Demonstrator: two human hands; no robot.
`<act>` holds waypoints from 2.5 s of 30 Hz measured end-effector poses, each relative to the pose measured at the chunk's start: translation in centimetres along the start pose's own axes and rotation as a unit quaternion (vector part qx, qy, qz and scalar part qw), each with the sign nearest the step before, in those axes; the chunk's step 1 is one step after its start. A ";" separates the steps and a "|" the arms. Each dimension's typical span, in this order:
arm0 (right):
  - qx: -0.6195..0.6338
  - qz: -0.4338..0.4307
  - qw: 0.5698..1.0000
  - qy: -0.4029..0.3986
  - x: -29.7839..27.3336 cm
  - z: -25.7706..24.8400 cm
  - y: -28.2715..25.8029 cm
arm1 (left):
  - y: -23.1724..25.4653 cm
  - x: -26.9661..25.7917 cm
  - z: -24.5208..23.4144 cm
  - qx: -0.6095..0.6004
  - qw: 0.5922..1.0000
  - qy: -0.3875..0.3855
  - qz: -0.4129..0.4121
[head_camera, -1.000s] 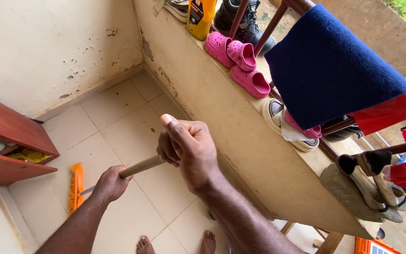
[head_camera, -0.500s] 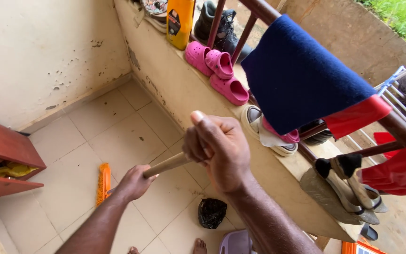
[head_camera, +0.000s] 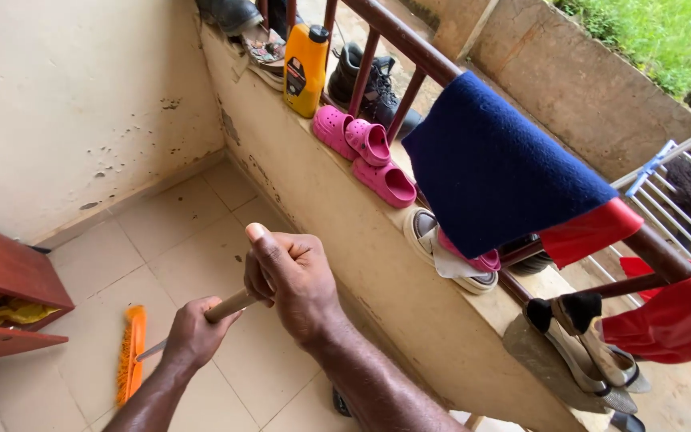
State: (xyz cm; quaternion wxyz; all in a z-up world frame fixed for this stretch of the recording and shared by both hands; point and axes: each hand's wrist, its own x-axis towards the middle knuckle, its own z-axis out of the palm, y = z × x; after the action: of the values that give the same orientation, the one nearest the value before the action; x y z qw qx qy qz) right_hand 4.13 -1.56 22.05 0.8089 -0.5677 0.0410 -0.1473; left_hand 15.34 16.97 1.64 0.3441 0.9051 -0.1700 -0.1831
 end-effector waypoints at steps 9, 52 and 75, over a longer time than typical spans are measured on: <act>-0.002 -0.059 0.996 0.067 -2.3 -7.5 -3.4 | 9.3 0.1 6.4 -0.036 0.993 -0.109 0.020; 0.153 -0.082 0.983 0.059 -7.2 -7.7 -4.4 | 10.7 -2.0 5.4 0.037 0.979 0.009 0.199; 0.050 -0.139 0.964 0.222 -15.9 -12.4 -6.7 | 16.4 -3.7 13.9 0.053 0.944 -0.196 0.262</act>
State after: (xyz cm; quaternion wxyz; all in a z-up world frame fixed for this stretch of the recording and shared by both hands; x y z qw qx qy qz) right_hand -15.18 -10.37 22.35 0.7785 -0.4796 0.1329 -0.3825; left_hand 2.94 -0.77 4.01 0.2912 0.7919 -0.4743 -0.2511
